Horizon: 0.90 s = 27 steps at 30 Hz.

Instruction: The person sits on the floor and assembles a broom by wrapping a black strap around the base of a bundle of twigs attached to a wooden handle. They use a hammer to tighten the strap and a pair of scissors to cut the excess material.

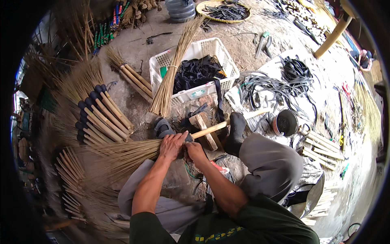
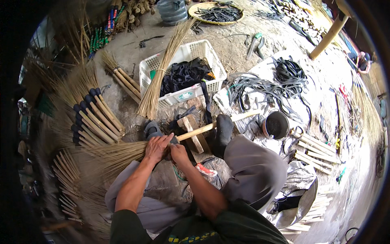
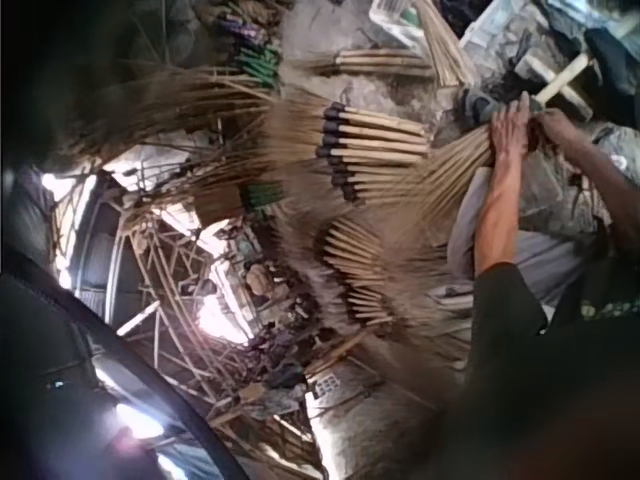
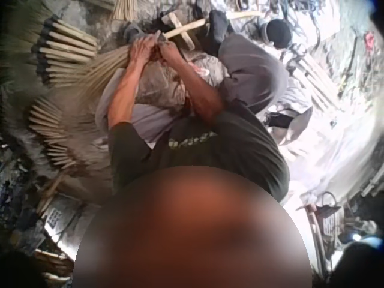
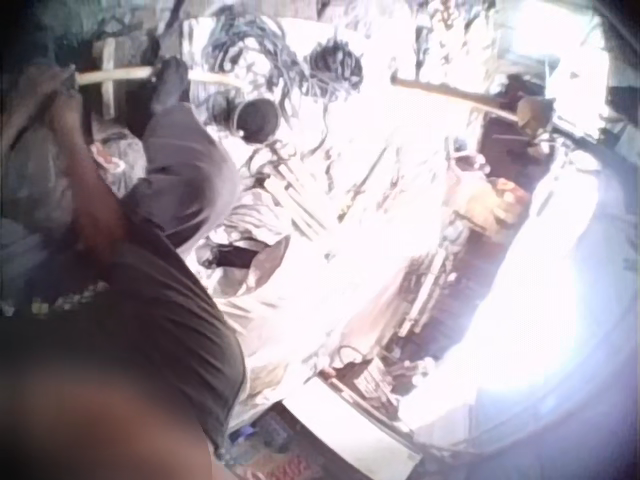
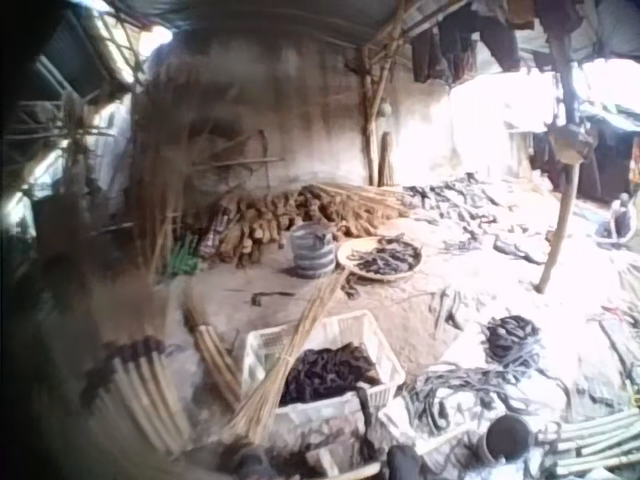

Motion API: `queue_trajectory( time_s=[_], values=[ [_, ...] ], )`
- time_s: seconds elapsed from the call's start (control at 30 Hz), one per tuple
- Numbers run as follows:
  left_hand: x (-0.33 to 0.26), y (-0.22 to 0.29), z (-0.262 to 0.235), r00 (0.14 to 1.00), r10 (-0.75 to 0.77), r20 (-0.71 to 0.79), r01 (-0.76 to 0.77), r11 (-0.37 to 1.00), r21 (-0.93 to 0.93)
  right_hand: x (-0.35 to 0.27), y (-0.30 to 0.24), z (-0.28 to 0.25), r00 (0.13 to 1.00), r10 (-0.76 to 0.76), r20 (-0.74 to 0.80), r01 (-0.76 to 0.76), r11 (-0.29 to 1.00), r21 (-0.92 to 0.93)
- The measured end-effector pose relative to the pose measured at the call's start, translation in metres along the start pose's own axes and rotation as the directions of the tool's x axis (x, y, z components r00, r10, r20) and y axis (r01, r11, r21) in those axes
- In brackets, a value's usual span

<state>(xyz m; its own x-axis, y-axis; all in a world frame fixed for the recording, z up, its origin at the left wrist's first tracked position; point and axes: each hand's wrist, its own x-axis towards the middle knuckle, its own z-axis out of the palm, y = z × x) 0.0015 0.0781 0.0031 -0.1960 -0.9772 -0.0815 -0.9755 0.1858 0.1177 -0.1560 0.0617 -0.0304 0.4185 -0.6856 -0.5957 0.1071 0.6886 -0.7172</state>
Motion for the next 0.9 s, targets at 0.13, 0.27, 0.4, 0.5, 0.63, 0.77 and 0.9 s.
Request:
queue_trajectory(
  time_s=[0.13,0.27,0.4,0.5,0.63,0.77,0.9],
  values=[
    [-0.001,0.006,-0.003,0.991,-0.090,0.102,0.102,0.989,-0.109,-0.011,0.004,-0.015,0.902,-0.424,-0.083,0.394,0.886,-0.245],
    [0.001,0.005,0.000,0.989,-0.117,0.090,0.125,0.989,-0.085,-0.013,0.001,-0.006,0.709,-0.705,0.008,0.581,0.578,-0.572],
    [0.000,0.005,-0.001,0.978,-0.136,0.157,0.144,0.989,-0.040,-0.006,-0.015,0.000,0.677,-0.729,0.097,0.616,0.491,-0.616],
    [0.008,0.004,-0.009,0.949,-0.180,0.258,0.203,0.977,-0.063,-0.002,-0.025,-0.002,0.669,-0.731,0.133,0.641,0.477,-0.601],
    [0.045,-0.017,-0.019,0.865,-0.173,0.471,0.273,0.950,-0.152,-0.003,-0.030,-0.007,0.665,-0.733,0.143,0.625,0.441,-0.644],
    [0.081,-0.040,-0.011,0.541,-0.121,0.832,0.391,0.912,-0.121,-0.004,-0.031,-0.010,0.717,-0.688,0.112,0.584,0.507,-0.634],
    [0.067,-0.034,0.015,0.653,-0.256,0.713,0.437,0.896,-0.079,-0.008,-0.024,-0.004,0.849,-0.527,0.033,0.509,0.800,-0.319]
  ],
)
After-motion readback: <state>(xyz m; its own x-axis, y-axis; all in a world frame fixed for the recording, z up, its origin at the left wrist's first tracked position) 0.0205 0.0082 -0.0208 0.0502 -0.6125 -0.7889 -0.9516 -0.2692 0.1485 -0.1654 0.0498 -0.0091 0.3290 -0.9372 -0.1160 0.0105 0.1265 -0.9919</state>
